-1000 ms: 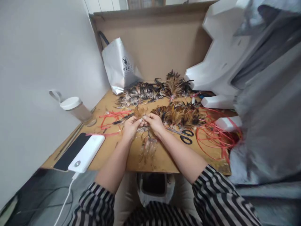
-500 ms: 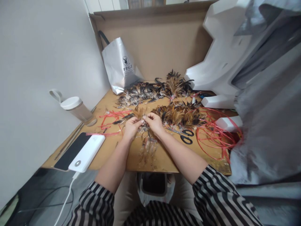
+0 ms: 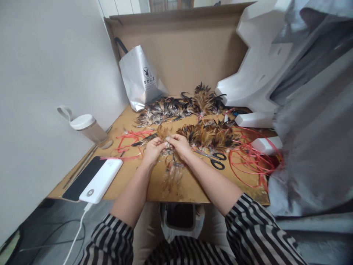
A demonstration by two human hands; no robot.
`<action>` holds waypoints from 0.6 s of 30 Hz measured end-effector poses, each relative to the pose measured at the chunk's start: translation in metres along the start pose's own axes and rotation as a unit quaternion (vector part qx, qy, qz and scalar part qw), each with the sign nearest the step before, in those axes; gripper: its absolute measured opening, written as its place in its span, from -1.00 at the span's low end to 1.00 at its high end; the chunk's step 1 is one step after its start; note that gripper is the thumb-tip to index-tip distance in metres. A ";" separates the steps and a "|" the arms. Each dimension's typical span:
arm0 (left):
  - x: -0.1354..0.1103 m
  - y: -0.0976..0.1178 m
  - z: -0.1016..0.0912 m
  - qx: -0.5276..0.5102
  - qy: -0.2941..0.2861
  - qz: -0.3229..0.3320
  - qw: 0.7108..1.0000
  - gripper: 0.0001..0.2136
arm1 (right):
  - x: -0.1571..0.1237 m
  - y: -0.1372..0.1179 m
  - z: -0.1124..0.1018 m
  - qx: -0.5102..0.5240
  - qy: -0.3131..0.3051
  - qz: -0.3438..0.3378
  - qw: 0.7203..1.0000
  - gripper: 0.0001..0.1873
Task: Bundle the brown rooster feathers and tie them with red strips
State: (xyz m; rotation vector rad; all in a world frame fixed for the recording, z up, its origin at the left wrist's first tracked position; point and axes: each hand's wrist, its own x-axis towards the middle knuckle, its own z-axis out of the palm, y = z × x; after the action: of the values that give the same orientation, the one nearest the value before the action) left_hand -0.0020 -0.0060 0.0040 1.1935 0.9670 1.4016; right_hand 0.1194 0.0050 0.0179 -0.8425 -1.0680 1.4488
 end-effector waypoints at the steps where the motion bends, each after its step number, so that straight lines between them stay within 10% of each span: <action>1: 0.000 0.000 0.000 0.008 0.002 0.002 1.000 -0.79 | -0.001 -0.001 0.000 -0.014 0.003 -0.014 1.000 -0.70; 10: -0.003 0.006 0.005 0.070 0.071 0.027 0.995 -0.75 | 0.008 -0.015 -0.014 -0.133 0.061 -0.096 0.985 -0.70; 18: -0.003 0.004 0.006 0.094 0.099 0.026 0.990 -0.79 | -0.009 -0.067 -0.073 -0.293 0.156 -0.122 0.935 -0.69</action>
State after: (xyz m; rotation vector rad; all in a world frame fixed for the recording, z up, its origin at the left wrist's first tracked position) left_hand 0.0027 -0.0101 0.0081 1.2412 1.2376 1.5187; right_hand 0.2116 0.0079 0.0552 -1.2612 -1.3210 0.7507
